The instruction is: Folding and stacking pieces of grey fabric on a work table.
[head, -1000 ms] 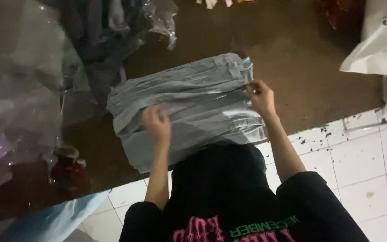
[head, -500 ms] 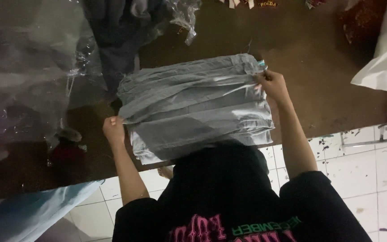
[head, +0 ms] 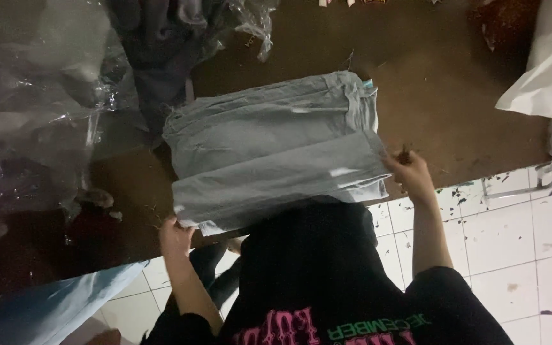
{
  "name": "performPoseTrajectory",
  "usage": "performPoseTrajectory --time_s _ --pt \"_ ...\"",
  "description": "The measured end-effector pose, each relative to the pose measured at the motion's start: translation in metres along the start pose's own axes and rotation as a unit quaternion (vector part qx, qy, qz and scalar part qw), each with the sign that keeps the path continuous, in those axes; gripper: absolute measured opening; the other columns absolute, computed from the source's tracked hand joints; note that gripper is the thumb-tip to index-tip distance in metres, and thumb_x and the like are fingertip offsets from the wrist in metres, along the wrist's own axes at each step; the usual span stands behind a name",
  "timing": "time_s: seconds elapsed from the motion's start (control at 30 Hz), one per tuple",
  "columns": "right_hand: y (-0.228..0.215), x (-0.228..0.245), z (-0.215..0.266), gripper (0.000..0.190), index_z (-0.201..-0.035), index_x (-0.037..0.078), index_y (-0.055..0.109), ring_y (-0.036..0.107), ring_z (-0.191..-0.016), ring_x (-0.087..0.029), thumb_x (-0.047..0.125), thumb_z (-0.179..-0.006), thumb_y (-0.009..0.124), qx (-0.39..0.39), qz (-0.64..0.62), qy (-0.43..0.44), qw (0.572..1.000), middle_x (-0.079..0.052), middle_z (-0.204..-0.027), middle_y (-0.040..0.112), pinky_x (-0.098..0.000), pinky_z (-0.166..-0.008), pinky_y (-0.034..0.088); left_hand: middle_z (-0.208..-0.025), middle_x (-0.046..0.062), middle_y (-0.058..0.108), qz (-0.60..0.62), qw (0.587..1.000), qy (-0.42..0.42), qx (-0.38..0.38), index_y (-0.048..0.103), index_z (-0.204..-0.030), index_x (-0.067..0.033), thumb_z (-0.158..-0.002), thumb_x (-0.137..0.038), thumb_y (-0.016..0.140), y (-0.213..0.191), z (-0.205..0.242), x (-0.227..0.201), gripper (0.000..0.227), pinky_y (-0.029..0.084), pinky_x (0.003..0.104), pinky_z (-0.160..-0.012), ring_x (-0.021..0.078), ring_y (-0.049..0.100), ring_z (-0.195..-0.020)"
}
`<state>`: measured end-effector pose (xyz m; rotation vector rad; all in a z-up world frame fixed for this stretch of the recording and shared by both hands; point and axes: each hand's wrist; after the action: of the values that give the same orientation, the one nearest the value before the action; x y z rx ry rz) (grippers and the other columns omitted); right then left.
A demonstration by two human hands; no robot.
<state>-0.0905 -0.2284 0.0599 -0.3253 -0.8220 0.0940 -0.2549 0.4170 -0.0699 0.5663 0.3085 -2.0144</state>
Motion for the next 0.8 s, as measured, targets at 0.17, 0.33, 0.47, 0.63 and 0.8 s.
performPoseTrajectory --time_s 0.17,0.33,0.47,0.63,0.8 --pt "0.007 -0.007 0.005 0.038 -0.119 -0.009 0.062 0.062 -0.088 -0.032 0.014 -0.093 0.078 0.011 0.046 -0.031 0.998 -0.023 -0.096 0.064 -0.0412 -0.072 0.048 -0.104 0.017 0.051 -0.372 0.898 0.235 -0.019 0.057 -0.106 -0.0029 -0.104 -0.024 0.063 0.02 0.043 0.007 0.022 0.04 0.054 -0.1 0.0321 0.05 -0.1" --pt "0.037 -0.016 -0.013 0.025 -0.104 0.003 0.064 0.069 -0.076 -0.043 0.017 -0.089 0.079 -0.218 0.297 -0.226 0.902 -0.018 -0.097 0.063 -0.0509 -0.064 0.056 -0.106 0.027 0.059 -0.521 0.682 0.482 -0.179 0.059 -0.114 0.0056 -0.09 0.002 0.074 0.103 0.111 0.009 0.029 0.049 0.054 -0.085 0.0449 0.06 -0.098" --pt "0.068 -0.011 -0.025 0.044 -0.119 0.012 0.065 0.072 -0.08 -0.038 0.018 -0.08 0.085 -0.194 0.35 -0.322 0.858 -0.008 -0.124 0.057 -0.0473 -0.07 0.063 -0.154 0.028 0.034 -0.622 0.599 0.503 -0.036 0.034 -0.152 0.0018 -0.103 -0.014 0.056 0.145 0.123 0.024 0.056 0.021 0.065 -0.117 0.0445 0.03 -0.144" --pt "0.065 -0.016 -0.058 0.028 -0.108 0.02 0.07 0.073 -0.085 -0.036 0.03 -0.085 0.079 -0.183 0.357 -0.22 0.889 0.004 -0.123 0.06 -0.0479 -0.078 0.062 -0.159 0.021 0.036 -0.634 0.608 0.478 -0.015 0.037 -0.155 -0.0073 -0.106 -0.027 0.05 0.135 0.079 0.015 0.055 0.019 0.076 -0.114 0.0415 0.028 -0.149" --pt "0.073 0.037 -0.118 0.031 -0.118 0.019 0.067 0.071 -0.087 -0.04 0.017 -0.088 0.076 -0.226 0.277 -0.32 0.877 -0.005 -0.114 0.058 -0.0514 -0.074 0.058 -0.148 0.027 0.046 -0.54 0.69 0.483 -0.007 0.044 -0.148 0.0032 -0.109 -0.008 0.052 0.185 0.054 -0.031 0.042 0.028 0.06 -0.119 0.0428 0.042 -0.141"
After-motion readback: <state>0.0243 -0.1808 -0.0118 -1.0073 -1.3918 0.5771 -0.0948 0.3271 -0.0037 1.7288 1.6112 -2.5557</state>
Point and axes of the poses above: each hand's wrist, its own z-axis away from the middle knuckle, its own y-axis out of the palm, x = y × z
